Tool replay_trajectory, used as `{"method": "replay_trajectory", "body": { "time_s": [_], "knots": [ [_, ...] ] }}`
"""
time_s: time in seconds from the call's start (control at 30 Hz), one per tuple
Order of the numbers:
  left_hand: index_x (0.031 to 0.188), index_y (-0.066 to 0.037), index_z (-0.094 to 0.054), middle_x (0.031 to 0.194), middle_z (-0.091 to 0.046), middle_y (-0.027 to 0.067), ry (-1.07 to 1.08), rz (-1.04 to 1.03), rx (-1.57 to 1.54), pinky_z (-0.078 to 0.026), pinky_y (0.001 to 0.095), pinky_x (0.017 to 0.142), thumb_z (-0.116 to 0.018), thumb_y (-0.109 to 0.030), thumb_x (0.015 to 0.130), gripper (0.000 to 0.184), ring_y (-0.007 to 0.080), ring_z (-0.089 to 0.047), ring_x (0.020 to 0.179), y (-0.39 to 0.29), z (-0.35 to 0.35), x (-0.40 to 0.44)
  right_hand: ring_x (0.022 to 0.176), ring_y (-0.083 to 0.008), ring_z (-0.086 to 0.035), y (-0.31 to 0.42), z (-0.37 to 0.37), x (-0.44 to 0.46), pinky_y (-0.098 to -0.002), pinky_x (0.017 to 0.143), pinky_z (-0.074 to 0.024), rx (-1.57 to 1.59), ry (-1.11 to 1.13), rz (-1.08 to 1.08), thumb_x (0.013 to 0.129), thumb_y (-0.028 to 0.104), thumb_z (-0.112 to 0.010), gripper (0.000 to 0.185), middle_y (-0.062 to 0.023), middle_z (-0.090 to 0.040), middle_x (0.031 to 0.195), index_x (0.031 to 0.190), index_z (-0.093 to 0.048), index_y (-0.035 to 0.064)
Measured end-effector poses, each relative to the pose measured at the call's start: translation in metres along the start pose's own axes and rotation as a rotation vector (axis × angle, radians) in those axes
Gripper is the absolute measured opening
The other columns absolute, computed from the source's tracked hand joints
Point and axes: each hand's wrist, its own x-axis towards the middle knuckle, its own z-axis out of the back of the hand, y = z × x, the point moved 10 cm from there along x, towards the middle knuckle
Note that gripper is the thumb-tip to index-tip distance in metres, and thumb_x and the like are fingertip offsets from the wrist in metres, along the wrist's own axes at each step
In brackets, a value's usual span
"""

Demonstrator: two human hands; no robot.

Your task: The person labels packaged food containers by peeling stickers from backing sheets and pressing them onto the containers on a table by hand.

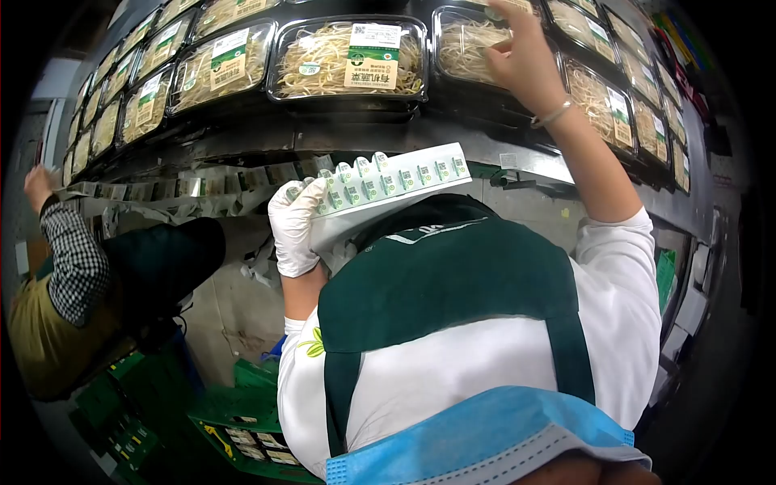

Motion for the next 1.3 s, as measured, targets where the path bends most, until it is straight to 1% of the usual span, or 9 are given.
{"method": "replay_trajectory", "body": {
  "time_s": [0.2, 0.37, 0.7, 0.83, 0.9, 1.03, 1.1, 1.17, 1.3],
  "knots": [
    [0.062, -0.007, -0.052, 0.07, -0.059, 0.0013, -0.005, 0.034, 0.122, -0.043, 0.0202, 0.057, -0.065, 0.003, 0.071, 0.018, 0.0072, -0.053, 0.061, 0.009, 0.012, 0.009, 0.095, -0.0363, -0.049, -0.04, 0.035, 0.01, -0.043, 0.085, -0.037, -0.876, -0.213, 0.14, 0.065, 0.031, -0.066, 0.061, -0.0174, -0.051, 0.102, 0.115, -0.042, 0.0036],
    [0.064, -0.007, -0.054, 0.071, -0.06, 0.002, 0.103, 0.044, 0.046, -0.043, 0.0204, 0.058, -0.065, 0.003, 0.071, 0.017, 0.0077, -0.053, 0.061, 0.026, 0.006, 0.019, 0.079, -0.0111, -0.055, -0.174, 0.126, -0.038, -0.0234, 0.069, -0.0437, 0.117, -0.152, -0.224, 0.077, 0.015, -0.061, 0.039, -0.0052, -0.058, 0.081, 0.109, -0.046, -0.0005],
    [0.067, -0.006, -0.057, 0.068, -0.059, 0.0002, 0.03, 0.082, 0.107, -0.042, 0.0203, 0.057, -0.064, 0.003, 0.07, 0.013, 0.0069, -0.053, 0.061, 0.056, -0.082, 0.005, 0.082, -0.0281, -0.054, -0.137, 0.092, -0.044, -0.0375, 0.071, -0.0449, -0.754, -0.011, 0.062, 0.074, 0.03, -0.063, 0.05, -0.0147, -0.056, 0.085, 0.114, -0.043, 0.0075],
    [0.069, -0.003, -0.057, 0.068, -0.058, 0.0004, 0.111, 0.079, 0.209, -0.041, 0.0194, 0.057, -0.067, -0.001, 0.07, 0.01, 0.0062, -0.052, 0.06, 0.084, -0.132, -0.004, 0.082, -0.0198, -0.056, -0.245, 0.103, 0.024, -0.029, 0.075, -0.0442, 0.086, 0.158, -0.219, 0.077, 0.024, -0.06, 0.044, -0.0111, -0.057, 0.088, 0.114, -0.049, 0.0042],
    [0.069, -0.002, -0.058, 0.07, -0.06, 0.0015, 0.145, 0.017, 0.273, -0.042, 0.0194, 0.058, -0.066, 0.0, 0.071, 0.009, 0.0068, -0.053, 0.061, 0.083, -0.161, -0.011, 0.086, -0.0313, -0.054, -0.21, 0.091, 0.05, -0.0366, 0.076, -0.0428, 0.17, 0.184, -0.411, 0.069, 0.03, -0.064, 0.044, -0.0218, -0.056, 0.095, 0.1, -0.053, 0.0002],
    [0.091, 0.0, -0.056, 0.088, -0.062, 0.0091, 0.275, -0.031, 0.259, -0.045, 0.0222, 0.07, -0.063, 0.001, 0.073, 0.019, 0.0105, -0.057, 0.079, 0.082, -0.2, -0.029, 0.08, -0.0311, -0.057, -0.249, 0.039, 0.108, -0.0356, 0.073, -0.045, -0.153, 0.197, -0.209, 0.07, 0.037, -0.063, 0.042, -0.0215, -0.059, 0.086, 0.089, -0.059, -0.0004],
    [0.096, 0.001, -0.053, 0.099, -0.06, 0.0119, 0.275, -0.104, 0.262, -0.044, 0.0231, 0.075, -0.06, 0.001, 0.076, 0.022, 0.0117, -0.056, 0.087, 0.073, -0.21, -0.039, 0.075, -0.0308, -0.059, -0.226, 0.057, 0.106, -0.0362, 0.069, -0.0471, -0.645, -0.158, 0.202, 0.069, 0.045, -0.06, 0.047, -0.0208, -0.06, 0.082, 0.082, -0.061, -0.0006],
    [0.094, 0.001, -0.056, 0.096, -0.061, 0.0101, 0.243, -0.123, 0.305, -0.044, 0.0232, 0.074, -0.059, 0.001, 0.076, 0.018, 0.011, -0.056, 0.083, 0.068, -0.204, -0.039, 0.083, -0.0349, -0.058, -0.237, 0.076, 0.101, -0.0378, 0.072, -0.0469, -0.574, 0.23, -0.255, 0.067, 0.051, -0.057, 0.057, -0.0229, -0.059, 0.088, 0.091, -0.058, -0.0005],
    [0.086, 0.0, -0.06, 0.079, -0.062, 0.0029, 0.094, -0.1, 0.198, -0.045, 0.0182, 0.063, -0.062, -0.002, 0.076, 0.011, 0.0074, -0.056, 0.069, 0.063, -0.187, -0.034, 0.081, -0.02, -0.056, -0.184, 0.065, 0.058, -0.0309, 0.075, -0.0451, 0.157, 0.353, 0.051, 0.077, 0.025, -0.057, 0.04, -0.0116, -0.058, 0.09, 0.109, -0.05, 0.0015]
  ]
}}
